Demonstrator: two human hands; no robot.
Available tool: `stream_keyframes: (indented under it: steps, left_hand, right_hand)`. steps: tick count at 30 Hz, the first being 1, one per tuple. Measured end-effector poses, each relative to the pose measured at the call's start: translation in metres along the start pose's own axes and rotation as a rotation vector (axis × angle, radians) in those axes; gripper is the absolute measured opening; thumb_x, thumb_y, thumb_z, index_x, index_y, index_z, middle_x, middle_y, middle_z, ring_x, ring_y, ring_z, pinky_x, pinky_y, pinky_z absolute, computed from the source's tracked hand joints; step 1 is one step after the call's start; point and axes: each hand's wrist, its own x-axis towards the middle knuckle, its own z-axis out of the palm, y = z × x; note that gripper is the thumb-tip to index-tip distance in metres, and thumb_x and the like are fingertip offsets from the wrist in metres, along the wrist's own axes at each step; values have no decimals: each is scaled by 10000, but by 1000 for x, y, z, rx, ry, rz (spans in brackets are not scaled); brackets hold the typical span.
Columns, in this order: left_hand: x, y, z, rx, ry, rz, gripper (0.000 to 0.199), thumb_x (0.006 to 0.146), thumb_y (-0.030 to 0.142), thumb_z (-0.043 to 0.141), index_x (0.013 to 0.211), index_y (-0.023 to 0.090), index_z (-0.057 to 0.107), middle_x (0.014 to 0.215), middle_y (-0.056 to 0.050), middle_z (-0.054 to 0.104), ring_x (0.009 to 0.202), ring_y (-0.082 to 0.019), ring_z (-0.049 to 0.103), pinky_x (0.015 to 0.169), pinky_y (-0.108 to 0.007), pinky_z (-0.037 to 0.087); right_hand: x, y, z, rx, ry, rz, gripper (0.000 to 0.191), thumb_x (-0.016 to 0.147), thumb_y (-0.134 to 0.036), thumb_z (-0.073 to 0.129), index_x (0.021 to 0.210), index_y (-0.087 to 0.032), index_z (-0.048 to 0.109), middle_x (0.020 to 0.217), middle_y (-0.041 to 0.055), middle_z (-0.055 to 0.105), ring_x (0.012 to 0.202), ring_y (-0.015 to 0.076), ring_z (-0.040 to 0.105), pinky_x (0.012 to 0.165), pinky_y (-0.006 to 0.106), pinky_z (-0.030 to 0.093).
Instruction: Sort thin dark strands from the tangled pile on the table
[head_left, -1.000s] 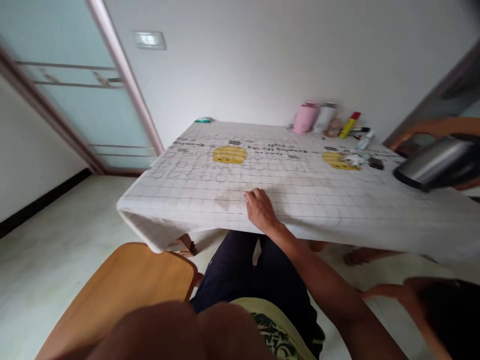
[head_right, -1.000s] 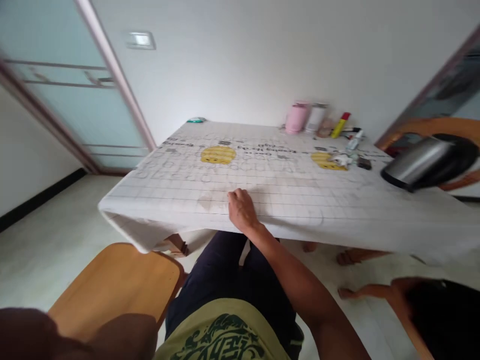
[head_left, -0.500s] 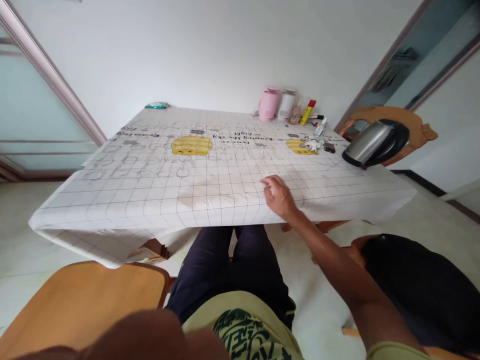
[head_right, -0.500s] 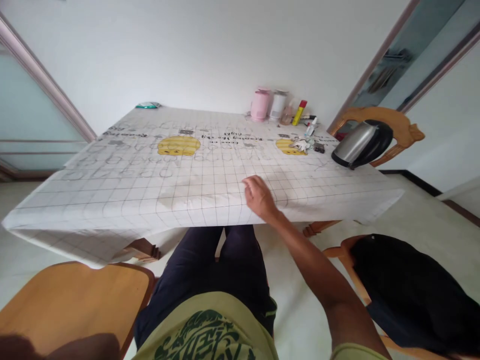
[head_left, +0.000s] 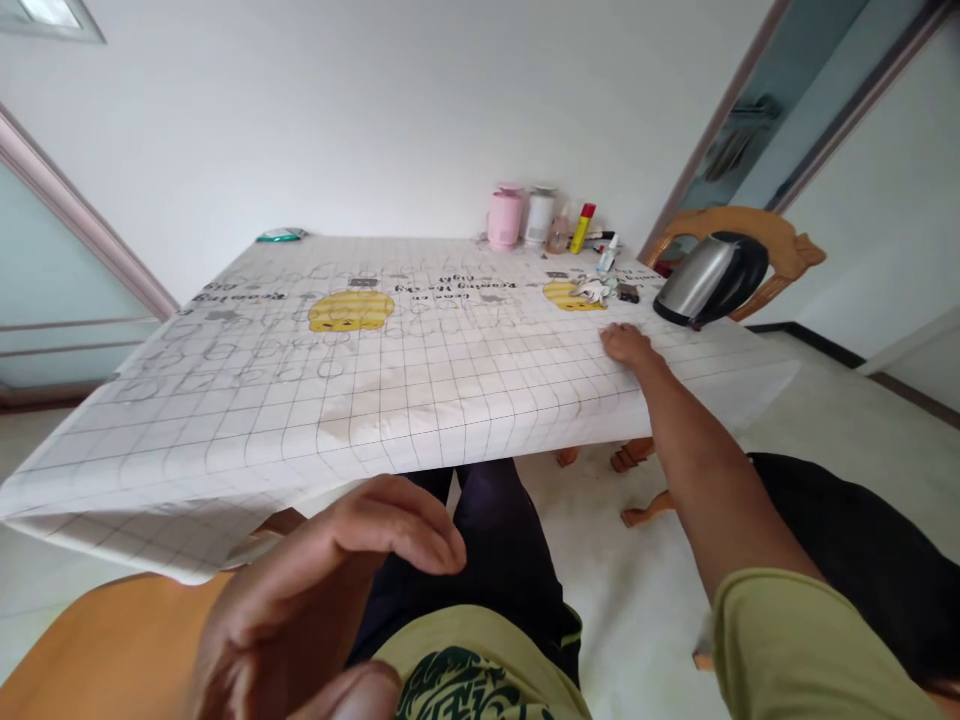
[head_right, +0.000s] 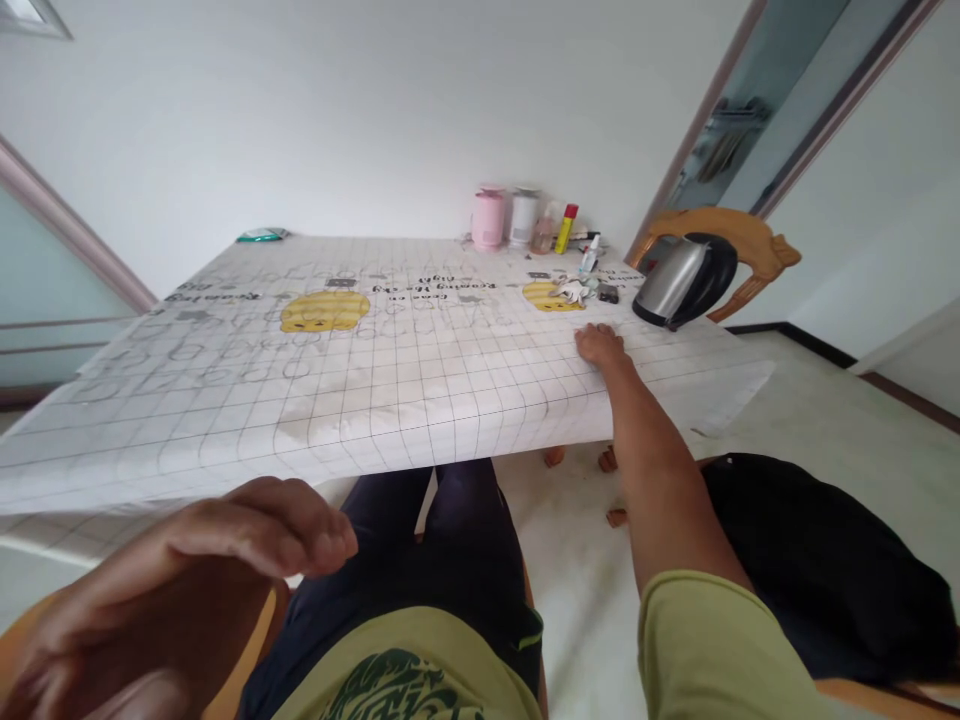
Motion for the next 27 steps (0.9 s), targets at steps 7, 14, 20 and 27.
stream_keyframes:
  steps: [7, 14, 20, 27]
  left_hand:
    - [3, 14, 9, -71, -38, -121, 291, 983, 507, 677, 1167, 305, 778, 1074, -127, 751, 990, -358, 703, 802, -516, 640]
    - [5, 7, 23, -19, -93, -19, 264, 968, 323, 697, 1225, 323, 754, 1129, -112, 757, 1070, -337, 698, 882, -522, 619]
    - [-2, 5, 18, -31, -119, -28, 257, 959, 354, 727, 1196, 256, 731, 1146, -114, 746, 1072, -308, 697, 946, -473, 587]
    - [-7, -5, 14, 44, -103, -30, 235, 974, 316, 737, 1194, 243, 701, 1129, -83, 737, 1033, -251, 695, 945, -413, 565]
  right_hand:
    - [-30, -6, 15, -18, -87, -22, 479, 1174, -347, 360, 1498, -69, 578, 1652, 295, 480, 1525, 326, 425, 1219, 526, 296]
    - [-84, -35, 22, -36, -90, -236, 501, 1140, -355, 399, 1538, -99, 561, 1678, 227, 487, 1568, 311, 421, 1286, 477, 309]
    - [-143, -64, 49, -37, 89, -498, 597, 1105, -432, 433, 1552, -53, 538, 1650, 288, 490, 1578, 405, 406, 1262, 608, 378]
    - [-174, -78, 71, 73, 288, -674, 456, 1138, -380, 427, 1404, -114, 684, 1489, 252, 665, 1489, 364, 567, 1274, 559, 447]
